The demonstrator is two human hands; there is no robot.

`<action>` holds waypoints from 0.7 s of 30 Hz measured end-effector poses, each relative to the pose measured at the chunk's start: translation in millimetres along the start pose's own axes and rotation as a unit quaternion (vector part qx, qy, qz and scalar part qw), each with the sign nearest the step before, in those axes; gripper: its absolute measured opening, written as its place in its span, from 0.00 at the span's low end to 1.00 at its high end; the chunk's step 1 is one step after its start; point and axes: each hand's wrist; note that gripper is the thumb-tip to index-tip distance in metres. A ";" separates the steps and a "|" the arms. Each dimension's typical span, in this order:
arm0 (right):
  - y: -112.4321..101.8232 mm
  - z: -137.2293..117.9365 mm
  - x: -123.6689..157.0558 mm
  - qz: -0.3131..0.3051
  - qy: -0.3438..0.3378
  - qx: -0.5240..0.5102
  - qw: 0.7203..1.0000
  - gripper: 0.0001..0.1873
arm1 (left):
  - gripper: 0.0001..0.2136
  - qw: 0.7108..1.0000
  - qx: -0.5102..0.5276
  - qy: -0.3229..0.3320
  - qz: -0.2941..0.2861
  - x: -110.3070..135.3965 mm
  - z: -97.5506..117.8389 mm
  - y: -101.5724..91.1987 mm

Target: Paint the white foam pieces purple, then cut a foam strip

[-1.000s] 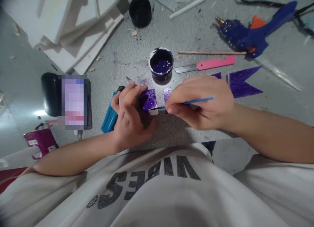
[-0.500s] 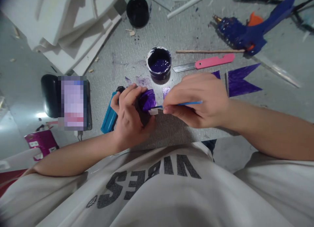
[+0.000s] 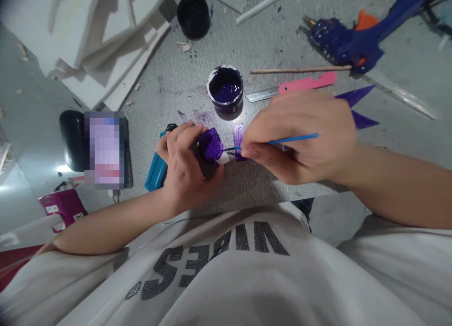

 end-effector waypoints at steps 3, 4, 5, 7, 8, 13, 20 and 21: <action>1.1 2.4 0.2 -0.013 -0.025 -0.043 0.999 0.06 | 0.35 1.000 0.010 0.002 0.011 0.2 -0.7 1.2; 1.0 2.7 0.3 -0.019 -0.039 -0.053 0.998 0.05 | 0.35 1.000 0.012 0.004 0.019 0.2 -0.8 1.6; 0.1 2.4 0.3 -0.025 -0.044 -0.053 0.997 0.04 | 0.35 1.000 0.012 0.005 0.024 0.2 -1.0 1.9; -3.8 -0.4 0.5 -0.029 -0.056 -0.021 0.998 0.04 | 0.34 1.000 0.013 0.005 0.023 0.1 -1.2 2.0; -6.3 -2.8 0.6 -0.031 -0.047 0.007 0.998 0.05 | 0.34 1.000 0.014 0.006 0.021 0.1 -1.3 1.8; -7.2 -9.3 -1.3 -0.011 0.030 0.008 0.999 0.06 | 0.35 1.000 0.010 0.006 0.019 0.0 -1.1 2.1; -3.6 -0.3 -0.5 -0.006 -0.037 0.023 0.999 0.05 | 0.36 1.000 0.014 -0.021 0.013 -2.2 0.2 3.1; -5.0 -1.4 0.0 -0.009 -0.019 0.052 0.998 0.07 | 0.36 1.000 0.015 -0.019 0.014 -2.4 -0.1 3.0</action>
Point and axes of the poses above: each hand's wrist, its own x-axis away from the middle knuckle, its own y-axis out of the palm, z = x × y, and after that the axes turned 3 degrees about -y, right-handed
